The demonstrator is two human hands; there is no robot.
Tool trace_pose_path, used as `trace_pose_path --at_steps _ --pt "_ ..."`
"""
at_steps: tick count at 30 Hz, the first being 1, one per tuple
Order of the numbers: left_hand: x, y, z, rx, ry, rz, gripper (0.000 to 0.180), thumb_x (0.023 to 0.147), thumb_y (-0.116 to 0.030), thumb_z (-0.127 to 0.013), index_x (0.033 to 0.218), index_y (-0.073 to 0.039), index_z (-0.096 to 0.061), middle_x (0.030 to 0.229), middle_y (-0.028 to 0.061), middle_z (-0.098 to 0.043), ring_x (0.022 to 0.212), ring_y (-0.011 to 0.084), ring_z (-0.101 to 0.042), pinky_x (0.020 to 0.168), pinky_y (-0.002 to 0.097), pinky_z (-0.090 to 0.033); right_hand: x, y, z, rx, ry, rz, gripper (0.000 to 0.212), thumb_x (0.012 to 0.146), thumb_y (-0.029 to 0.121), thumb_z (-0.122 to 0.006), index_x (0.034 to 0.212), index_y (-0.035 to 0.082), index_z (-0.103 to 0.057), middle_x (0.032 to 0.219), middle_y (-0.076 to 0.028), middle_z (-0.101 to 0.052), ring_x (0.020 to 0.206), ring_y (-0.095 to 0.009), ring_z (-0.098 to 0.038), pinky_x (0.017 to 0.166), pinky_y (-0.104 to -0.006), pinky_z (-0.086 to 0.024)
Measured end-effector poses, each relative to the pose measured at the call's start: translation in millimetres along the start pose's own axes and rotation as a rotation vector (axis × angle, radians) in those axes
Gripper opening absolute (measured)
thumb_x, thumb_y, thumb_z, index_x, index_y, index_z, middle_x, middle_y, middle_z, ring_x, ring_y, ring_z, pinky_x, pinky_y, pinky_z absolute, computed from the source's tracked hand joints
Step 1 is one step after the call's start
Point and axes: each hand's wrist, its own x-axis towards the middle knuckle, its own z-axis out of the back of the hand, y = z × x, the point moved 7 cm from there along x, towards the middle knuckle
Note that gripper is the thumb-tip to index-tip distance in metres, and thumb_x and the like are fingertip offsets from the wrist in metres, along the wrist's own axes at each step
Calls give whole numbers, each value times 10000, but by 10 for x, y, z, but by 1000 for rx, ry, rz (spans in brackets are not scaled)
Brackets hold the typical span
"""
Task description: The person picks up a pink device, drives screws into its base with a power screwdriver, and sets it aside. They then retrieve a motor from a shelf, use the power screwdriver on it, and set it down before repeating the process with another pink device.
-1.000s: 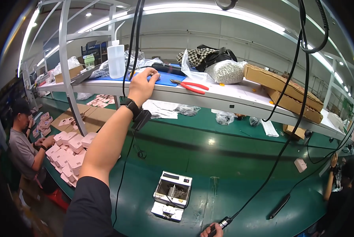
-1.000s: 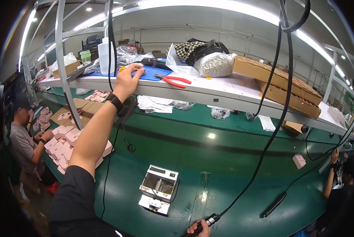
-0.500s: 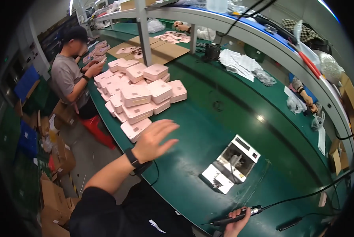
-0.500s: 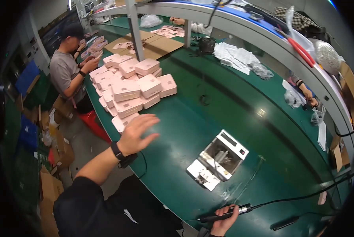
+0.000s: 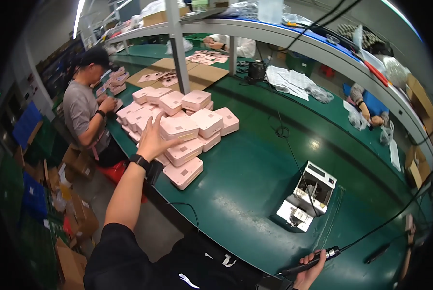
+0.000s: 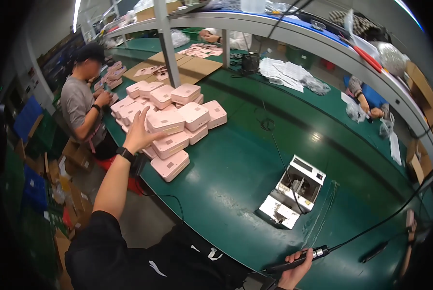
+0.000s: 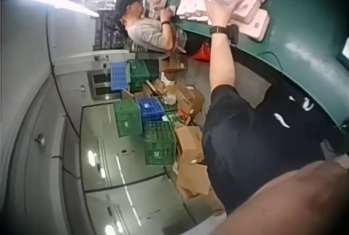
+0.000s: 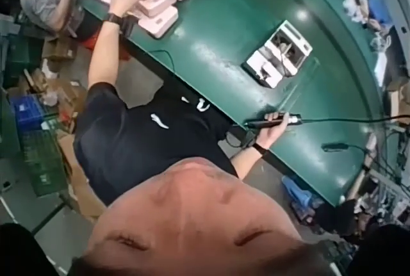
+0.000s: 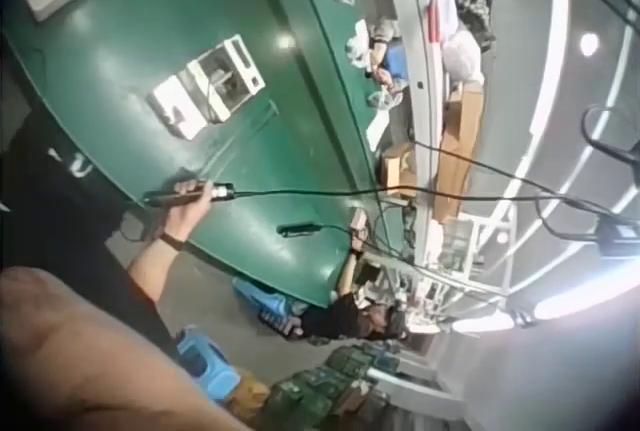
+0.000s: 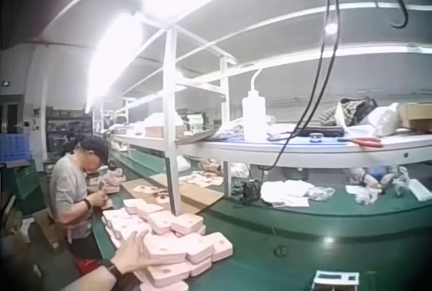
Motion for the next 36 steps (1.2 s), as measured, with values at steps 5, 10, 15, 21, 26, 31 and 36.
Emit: trace_pose_path --at_steps 5,10,15,21,26,31,36 --pt "240 -126 -350 -186 267 -78 699 618 -384 -826 1202 -55 -628 1220 250 -540 1094 403 -560 952 450 -464 -246 19 312 9 -52 131 254 948 374 -550 870 136 -511 593 21 -402 470 -99 -368 467 -263 -341" --pt "-253 -743 217 -420 135 -475 626 554 -264 -870 1122 -79 -684 1221 218 -535 1109 356 -559 949 421 -467 -470 208 269 25 -4 223 252 959 376 -524 895 132 -510 599 23 -391 472 -107 -363 475 -269 -337" --pt "-1157 -2026 -156 -898 605 -890 636 554 -276 -887 1143 -139 -689 1264 216 -518 1133 350 -566 946 401 -479 -570 526 30 21 33 400 274 968 378 -499 960 105 -491 629 -8 -436 480 -124 -417 483 -299 -382" --pt "-2045 -2837 -873 -1061 875 -1137 714 588 -290 -884 1245 -203 -617 1310 176 -455 1158 365 -518 972 435 -459 -768 821 -752 -78 169 715 278 974 365 -472 995 88 -466 644 -19 -455 469 -134 -419 487 -305 -396" --pt "-2114 -2866 -1099 -1049 965 -1191 793 600 -294 -877 1319 -258 -545 1327 145 -421 1173 367 -497 962 441 -464 -983 958 -1623 -198 475 887 304 964 378 -469 1023 81 -438 648 -27 -461 467 -141 -434 497 -311 -413" --pt "-2017 -2726 -1148 -1017 935 -1067 781 603 -305 -875 1312 -271 -548 1308 144 -435 1174 358 -498 962 440 -464 -610 901 -2177 -309 553 859 258 948 320 -479 1015 72 -445 639 -45 -476 456 -153 -449 474 -320 -421" --pt "-2023 -2740 -1142 -1083 899 -1077 773 604 -363 -875 1299 -247 -558 1290 154 -445 1150 368 -522 938 443 -476 -342 847 -2325 -469 469 883 220 940 271 -488 987 57 -467 621 -58 -486 450 -160 -461 463 -331 -427"
